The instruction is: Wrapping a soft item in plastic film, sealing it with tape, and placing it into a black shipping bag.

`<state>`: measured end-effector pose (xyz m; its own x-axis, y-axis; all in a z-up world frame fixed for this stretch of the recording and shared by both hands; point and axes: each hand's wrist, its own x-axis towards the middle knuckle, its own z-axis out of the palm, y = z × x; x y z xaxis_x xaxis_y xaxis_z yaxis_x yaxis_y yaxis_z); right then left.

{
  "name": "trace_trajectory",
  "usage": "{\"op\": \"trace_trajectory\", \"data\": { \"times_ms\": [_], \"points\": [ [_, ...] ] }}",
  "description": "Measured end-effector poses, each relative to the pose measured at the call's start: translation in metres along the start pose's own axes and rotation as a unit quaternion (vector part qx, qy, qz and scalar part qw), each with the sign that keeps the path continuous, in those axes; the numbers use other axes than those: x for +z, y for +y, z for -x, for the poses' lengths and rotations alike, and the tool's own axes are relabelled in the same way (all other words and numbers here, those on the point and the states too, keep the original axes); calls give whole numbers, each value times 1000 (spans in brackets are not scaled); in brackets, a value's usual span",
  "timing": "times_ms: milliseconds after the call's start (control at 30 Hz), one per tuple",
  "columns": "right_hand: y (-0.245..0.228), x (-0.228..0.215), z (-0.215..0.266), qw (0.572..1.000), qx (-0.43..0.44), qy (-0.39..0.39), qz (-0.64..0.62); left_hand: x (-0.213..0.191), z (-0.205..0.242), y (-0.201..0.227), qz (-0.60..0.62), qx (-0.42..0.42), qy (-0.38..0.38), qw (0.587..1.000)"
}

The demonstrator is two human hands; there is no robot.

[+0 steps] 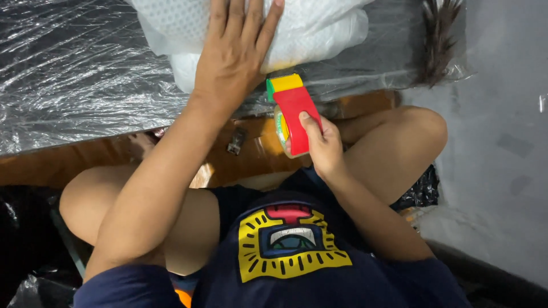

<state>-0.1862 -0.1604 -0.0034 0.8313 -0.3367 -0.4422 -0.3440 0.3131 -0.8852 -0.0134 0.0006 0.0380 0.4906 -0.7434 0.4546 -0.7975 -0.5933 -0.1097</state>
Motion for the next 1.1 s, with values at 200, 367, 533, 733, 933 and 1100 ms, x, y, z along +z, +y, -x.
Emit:
{"op": "trace_trajectory", "data": {
  "times_ms": [200, 367, 533, 733, 933, 1100],
  "points": [
    [3, -1, -3, 1000, -2, 4, 13, -10, -3, -3, 131, -18, -48, 990],
    [-3, 0, -5, 999, 8, 6, 32, 9, -2, 7, 103, -42, -51, 992],
    [-15, 4, -8, 997, 37, 34, 52, 14, -3, 9, 37, -47, -43, 997],
    [-43, 12, -9, 998, 56, 10, 33, 11, -6, 9, 28, -45, -46, 998],
    [-58, 12, -15, 995, 99, 1, -4, 16, -6, 12, 39, -54, -45, 997],
    [-61, 10, -24, 980, 195, -36, 19, 22, -3, 12, 12, -49, -35, 998]
  ]
}}
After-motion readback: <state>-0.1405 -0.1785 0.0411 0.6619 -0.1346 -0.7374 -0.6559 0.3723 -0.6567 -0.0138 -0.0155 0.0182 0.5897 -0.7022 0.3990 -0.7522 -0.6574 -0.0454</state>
